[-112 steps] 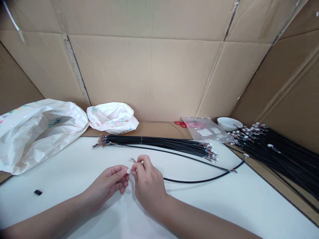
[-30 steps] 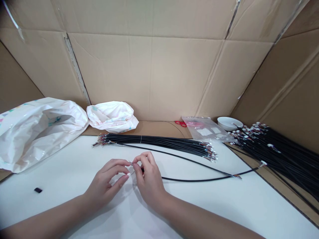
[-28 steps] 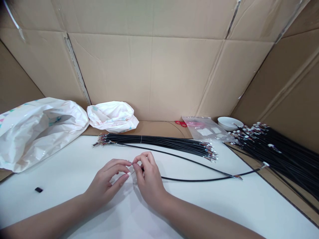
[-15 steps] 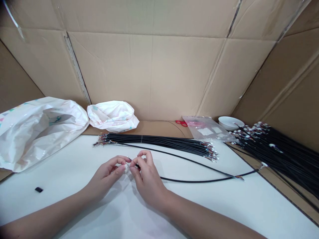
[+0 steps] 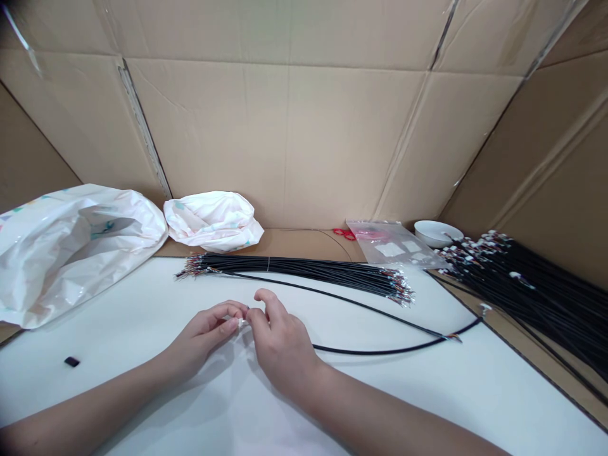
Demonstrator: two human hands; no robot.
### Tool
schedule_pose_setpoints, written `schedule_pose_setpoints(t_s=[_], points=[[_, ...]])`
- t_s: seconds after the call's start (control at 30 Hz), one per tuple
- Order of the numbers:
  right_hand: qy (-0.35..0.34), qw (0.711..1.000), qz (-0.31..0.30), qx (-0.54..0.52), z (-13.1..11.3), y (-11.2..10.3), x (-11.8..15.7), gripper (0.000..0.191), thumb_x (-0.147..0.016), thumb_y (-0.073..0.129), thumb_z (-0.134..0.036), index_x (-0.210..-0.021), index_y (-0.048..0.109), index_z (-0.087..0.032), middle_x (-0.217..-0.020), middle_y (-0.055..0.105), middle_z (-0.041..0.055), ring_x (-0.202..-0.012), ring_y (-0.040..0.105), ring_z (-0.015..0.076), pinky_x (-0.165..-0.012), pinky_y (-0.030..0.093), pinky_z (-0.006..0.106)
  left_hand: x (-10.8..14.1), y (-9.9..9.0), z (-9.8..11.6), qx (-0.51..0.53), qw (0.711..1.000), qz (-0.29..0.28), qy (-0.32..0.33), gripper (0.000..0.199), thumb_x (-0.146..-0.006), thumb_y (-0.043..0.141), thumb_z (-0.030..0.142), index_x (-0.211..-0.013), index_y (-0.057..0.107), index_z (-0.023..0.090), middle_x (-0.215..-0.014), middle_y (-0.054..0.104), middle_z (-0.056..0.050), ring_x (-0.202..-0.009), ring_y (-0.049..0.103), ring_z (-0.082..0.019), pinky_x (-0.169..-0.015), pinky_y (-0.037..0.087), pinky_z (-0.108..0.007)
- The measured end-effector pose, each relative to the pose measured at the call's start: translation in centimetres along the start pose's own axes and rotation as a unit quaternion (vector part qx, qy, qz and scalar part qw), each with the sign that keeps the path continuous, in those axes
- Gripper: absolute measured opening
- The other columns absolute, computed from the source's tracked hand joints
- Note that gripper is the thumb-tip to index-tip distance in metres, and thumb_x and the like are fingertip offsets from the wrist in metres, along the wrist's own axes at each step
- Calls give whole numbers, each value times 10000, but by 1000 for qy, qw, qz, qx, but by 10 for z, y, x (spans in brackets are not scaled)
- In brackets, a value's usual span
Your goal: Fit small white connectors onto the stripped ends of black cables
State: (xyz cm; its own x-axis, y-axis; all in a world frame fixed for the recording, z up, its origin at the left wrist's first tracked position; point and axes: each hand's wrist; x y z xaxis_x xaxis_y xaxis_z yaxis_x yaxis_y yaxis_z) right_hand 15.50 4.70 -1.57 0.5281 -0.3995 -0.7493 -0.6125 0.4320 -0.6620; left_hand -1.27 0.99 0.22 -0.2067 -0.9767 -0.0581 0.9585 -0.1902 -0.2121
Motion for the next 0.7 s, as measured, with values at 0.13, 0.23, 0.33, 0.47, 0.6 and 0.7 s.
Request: schedule_pose_setpoints(t_s=[0.13,0.23,0.33,0.47,0.6,0.7], points=[[-39,999,17,30,-1,-4,-3,191,-809,370,-43,-843,539,-124,-1018,521,122,-688,541,116,-453,360,205,1,-1,-3,38,999,-11,-16,243,-836,475,381,-842,575,159,-1014,528,-62,-900,484,-183,-797,366,-286],[-54,997,30,42,-2,-6,-5,192,-804,376,-37,-839,546,-118,-984,537,113,-677,531,115,-451,342,210,0,-2,-5,58,998,-13,-20,226,-827,496,374,-827,574,163,-992,531,-51,-887,481,-175,-793,361,-280],[-56,997,33,45,-3,-6,-5,196,-806,372,-40,-835,548,-119,-976,542,107,-681,523,117,-453,329,213,-1,-2,-4,69,997,-14,-26,222,-823,502,374,-826,573,164,-984,530,-47,-869,475,-167,-779,359,-275],[-60,997,34,46,-3,-6,-5,191,-817,373,-46,-828,549,-120,-974,545,103,-686,513,114,-465,324,211,-2,-1,0,68,997,-9,-29,234,-821,504,382,-840,576,161,-967,533,-48,-850,465,-160,-766,351,-269],[-59,997,38,44,-2,-7,-5,175,-821,388,-53,-828,550,-117,-972,545,101,-690,508,114,-473,323,211,-2,-1,0,63,997,-11,-33,253,-821,499,397,-849,572,156,-941,540,-49,-847,467,-163,-769,351,-272],[-59,997,33,43,-2,-7,-5,186,-814,381,-44,-824,552,-115,-968,546,103,-680,504,116,-468,322,214,-2,-1,0,48,998,-11,-31,272,-824,487,410,-842,573,153,-936,545,-52,-862,473,-171,-780,352,-275]])
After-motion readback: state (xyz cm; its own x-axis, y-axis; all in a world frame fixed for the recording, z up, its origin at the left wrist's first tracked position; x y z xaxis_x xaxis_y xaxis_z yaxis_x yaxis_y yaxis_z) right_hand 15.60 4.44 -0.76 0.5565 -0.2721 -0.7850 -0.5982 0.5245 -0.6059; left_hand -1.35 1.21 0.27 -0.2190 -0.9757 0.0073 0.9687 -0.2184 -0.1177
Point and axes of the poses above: each hand's wrist, its own x-axis away from the middle knuckle, its own y-axis out of the palm, z = x × y
